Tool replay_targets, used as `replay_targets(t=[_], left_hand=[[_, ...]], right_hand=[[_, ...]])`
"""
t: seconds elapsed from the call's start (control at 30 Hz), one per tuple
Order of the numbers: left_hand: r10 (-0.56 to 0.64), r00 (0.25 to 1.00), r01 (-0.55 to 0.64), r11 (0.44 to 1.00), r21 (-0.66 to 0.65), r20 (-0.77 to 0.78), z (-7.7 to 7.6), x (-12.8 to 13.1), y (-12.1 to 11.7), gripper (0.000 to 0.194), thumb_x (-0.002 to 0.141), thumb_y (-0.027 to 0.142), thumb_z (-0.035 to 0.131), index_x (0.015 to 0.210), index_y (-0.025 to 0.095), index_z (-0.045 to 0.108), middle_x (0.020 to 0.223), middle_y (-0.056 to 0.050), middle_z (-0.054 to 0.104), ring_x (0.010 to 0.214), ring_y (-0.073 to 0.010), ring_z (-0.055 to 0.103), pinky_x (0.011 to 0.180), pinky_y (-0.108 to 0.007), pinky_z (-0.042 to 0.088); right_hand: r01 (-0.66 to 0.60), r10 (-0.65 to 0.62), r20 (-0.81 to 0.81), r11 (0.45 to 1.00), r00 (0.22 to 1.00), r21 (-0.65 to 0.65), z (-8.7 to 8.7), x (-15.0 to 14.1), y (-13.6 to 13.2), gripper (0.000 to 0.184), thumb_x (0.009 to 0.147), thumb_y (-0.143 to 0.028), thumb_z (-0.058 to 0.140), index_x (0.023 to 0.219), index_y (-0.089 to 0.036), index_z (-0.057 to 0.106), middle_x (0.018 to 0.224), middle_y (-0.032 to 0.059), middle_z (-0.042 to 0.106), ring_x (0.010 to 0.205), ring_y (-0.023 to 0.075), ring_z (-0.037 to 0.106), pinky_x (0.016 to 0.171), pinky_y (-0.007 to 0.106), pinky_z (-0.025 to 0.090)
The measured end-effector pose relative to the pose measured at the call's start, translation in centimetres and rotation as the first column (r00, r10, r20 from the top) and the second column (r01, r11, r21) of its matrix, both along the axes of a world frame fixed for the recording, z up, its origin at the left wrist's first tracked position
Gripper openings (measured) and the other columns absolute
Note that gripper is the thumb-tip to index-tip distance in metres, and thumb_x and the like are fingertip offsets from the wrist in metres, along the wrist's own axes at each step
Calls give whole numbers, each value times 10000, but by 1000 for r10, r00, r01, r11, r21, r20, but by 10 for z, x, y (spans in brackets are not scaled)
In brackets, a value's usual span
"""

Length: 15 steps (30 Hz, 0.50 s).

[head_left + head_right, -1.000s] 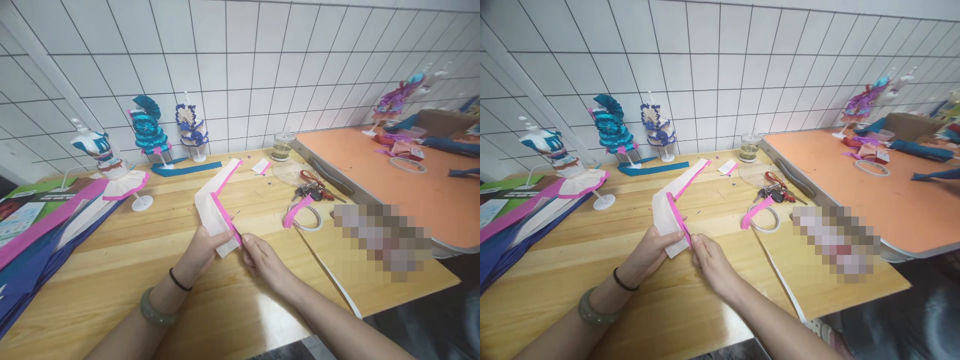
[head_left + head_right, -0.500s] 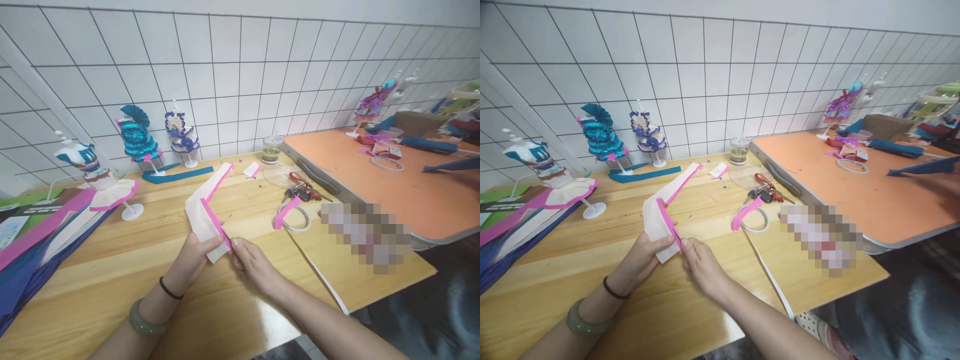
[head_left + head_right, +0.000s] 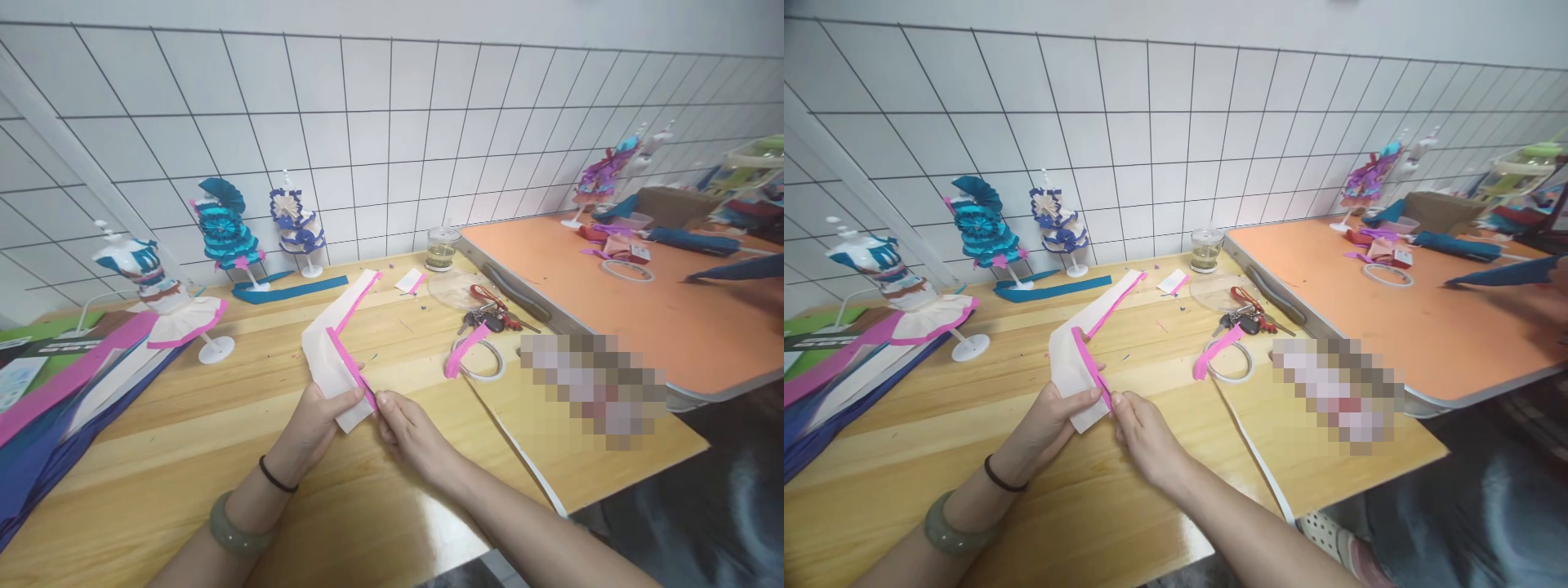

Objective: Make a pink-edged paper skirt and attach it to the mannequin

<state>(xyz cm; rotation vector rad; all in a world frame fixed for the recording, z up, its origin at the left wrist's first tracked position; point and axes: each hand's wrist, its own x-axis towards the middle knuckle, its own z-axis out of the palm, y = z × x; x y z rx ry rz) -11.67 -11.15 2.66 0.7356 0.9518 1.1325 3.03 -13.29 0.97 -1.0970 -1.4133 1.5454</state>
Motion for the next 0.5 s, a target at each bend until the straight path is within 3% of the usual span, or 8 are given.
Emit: replay_targets(t=[0.5], left_hand=[[-17,999,16,999,30,36,-2,0,0,464,573,194,778,1010,138,632,860,-60,689,743,-171,623,744,-291,476]], right_hand=[[6,-9,-56,998,998,-56,-4,1,0,431,856,-590,347,666,-204,370,502,-85,270,404,63,233,385,205,199]])
